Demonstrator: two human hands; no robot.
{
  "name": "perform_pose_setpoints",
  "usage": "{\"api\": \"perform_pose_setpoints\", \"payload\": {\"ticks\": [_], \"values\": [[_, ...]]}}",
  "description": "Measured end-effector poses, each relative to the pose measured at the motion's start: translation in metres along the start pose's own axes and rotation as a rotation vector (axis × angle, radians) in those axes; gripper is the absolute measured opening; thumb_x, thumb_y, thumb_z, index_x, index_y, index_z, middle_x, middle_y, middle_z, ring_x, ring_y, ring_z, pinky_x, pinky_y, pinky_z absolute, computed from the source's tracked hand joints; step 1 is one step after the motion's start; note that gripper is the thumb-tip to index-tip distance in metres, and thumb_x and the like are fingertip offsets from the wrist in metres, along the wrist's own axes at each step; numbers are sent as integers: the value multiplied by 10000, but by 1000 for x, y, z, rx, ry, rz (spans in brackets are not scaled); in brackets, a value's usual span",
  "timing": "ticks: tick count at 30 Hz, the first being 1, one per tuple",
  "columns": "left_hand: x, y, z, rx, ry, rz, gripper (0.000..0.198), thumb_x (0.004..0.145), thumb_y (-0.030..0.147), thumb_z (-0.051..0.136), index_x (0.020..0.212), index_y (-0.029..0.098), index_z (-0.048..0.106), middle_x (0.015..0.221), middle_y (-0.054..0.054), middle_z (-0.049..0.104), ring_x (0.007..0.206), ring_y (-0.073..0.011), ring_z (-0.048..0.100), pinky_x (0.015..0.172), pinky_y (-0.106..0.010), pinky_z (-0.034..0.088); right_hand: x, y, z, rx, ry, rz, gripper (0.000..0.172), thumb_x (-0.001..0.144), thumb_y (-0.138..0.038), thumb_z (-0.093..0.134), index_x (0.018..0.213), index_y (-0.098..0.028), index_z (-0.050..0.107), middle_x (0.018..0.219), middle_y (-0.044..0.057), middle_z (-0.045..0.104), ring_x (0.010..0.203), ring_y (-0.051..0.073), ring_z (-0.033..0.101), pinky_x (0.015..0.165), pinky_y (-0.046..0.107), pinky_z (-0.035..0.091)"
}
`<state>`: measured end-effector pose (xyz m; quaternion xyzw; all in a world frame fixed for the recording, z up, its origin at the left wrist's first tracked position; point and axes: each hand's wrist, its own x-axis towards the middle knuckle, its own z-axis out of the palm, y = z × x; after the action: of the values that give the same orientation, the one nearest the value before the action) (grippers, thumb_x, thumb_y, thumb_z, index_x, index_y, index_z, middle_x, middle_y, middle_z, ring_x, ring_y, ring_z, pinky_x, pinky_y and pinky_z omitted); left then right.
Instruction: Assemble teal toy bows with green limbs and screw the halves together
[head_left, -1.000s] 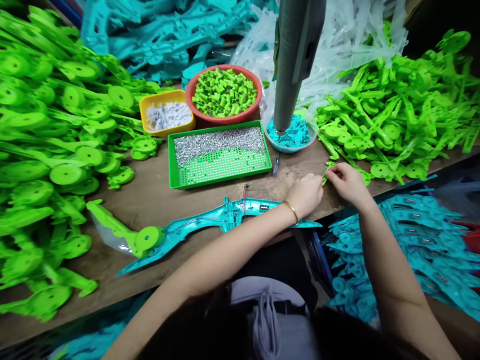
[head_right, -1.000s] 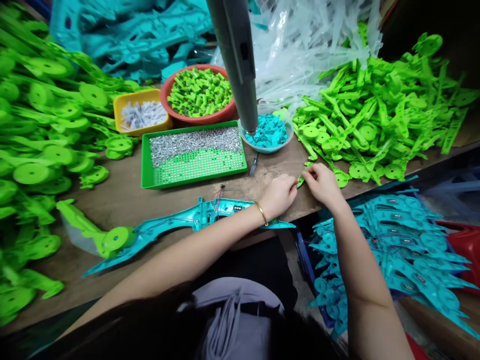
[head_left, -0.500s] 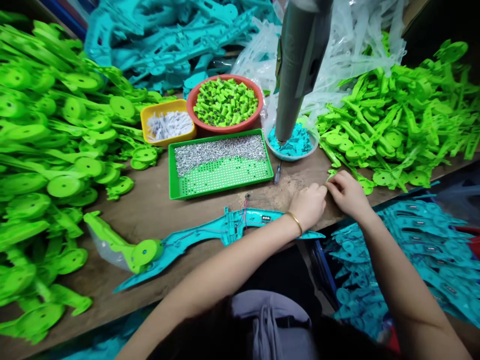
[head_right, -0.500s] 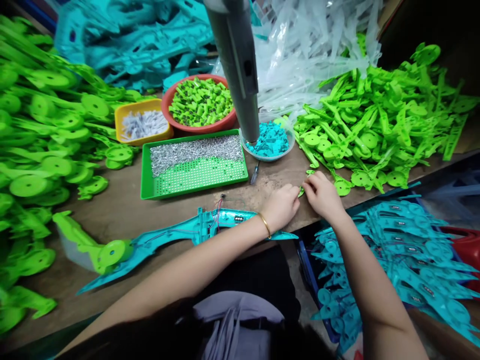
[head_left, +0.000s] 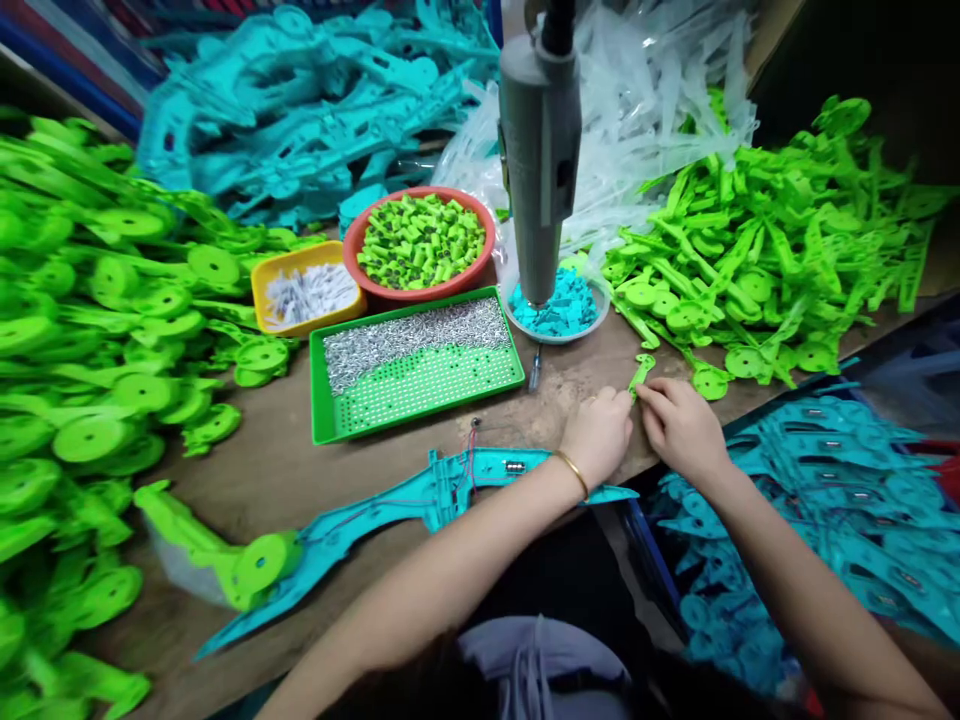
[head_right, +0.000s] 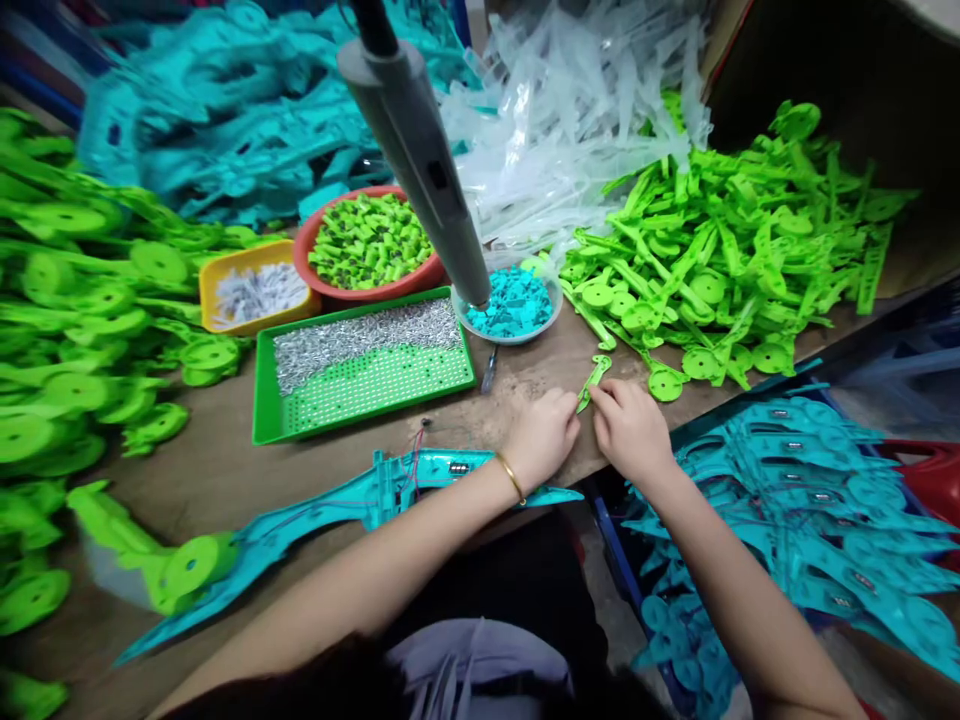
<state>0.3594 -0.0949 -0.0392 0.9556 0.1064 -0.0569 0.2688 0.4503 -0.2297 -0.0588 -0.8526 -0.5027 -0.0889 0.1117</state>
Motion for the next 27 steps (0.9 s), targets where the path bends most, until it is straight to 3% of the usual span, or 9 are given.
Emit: {"api": "perform_pose_setpoints", "payload": {"ticks": [3, 7, 10, 15, 27], "values": [[-6, -1, -5, -44, 19, -5, 209, 914, 167, 438, 1039, 154, 604, 1015, -84, 643, 921, -207, 628, 828, -319, 500, -5, -3, 3, -46, 5, 9, 305, 880, -190, 476, 1137, -154, 637, 1057, 104, 652, 948, 228, 553, 767, 353, 431], [-18, -9, -19, -264, 58, -71, 259, 859, 147, 556, 1113, 153, 610, 918, -47, 685, 866, -184, 638, 831, -304, 499, -7, -3, 5, 7, 20, 60, 305, 882, -193, 483, 1144, -179, 638, 1046, 90, 657, 960, 223, 547, 782, 354, 418], [-24, -17, -24, -396, 47, -131, 214, 853, 120, 569, 1041, 158, 664, 888, -35, 702, 833, -169, 642, 818, -292, 498, -5, -3, 2, 26, 15, 61, 288, 889, -194, 485, 1125, -173, 648, 1020, 86, 660, 946, 222, 549, 782, 349, 424], [-25, -23, -21, -432, 92, -78, 194, 868, 126, 566, 991, 170, 710, 957, -49, 706, 920, -177, 630, 868, -303, 478, -5, -13, -5, 45, 66, 25, 241, 906, -249, 499, 1061, -161, 661, 980, 91, 645, 875, 203, 556, 746, 326, 425], [-11, -23, -11, -585, 104, 35, 132, 853, 169, 614, 927, 179, 723, 827, -23, 665, 817, -145, 608, 778, -263, 475, -12, -22, 0, 126, 79, -3, 179, 901, -226, 491, 966, -178, 650, 897, 71, 641, 814, 197, 558, 711, 321, 421]]}}
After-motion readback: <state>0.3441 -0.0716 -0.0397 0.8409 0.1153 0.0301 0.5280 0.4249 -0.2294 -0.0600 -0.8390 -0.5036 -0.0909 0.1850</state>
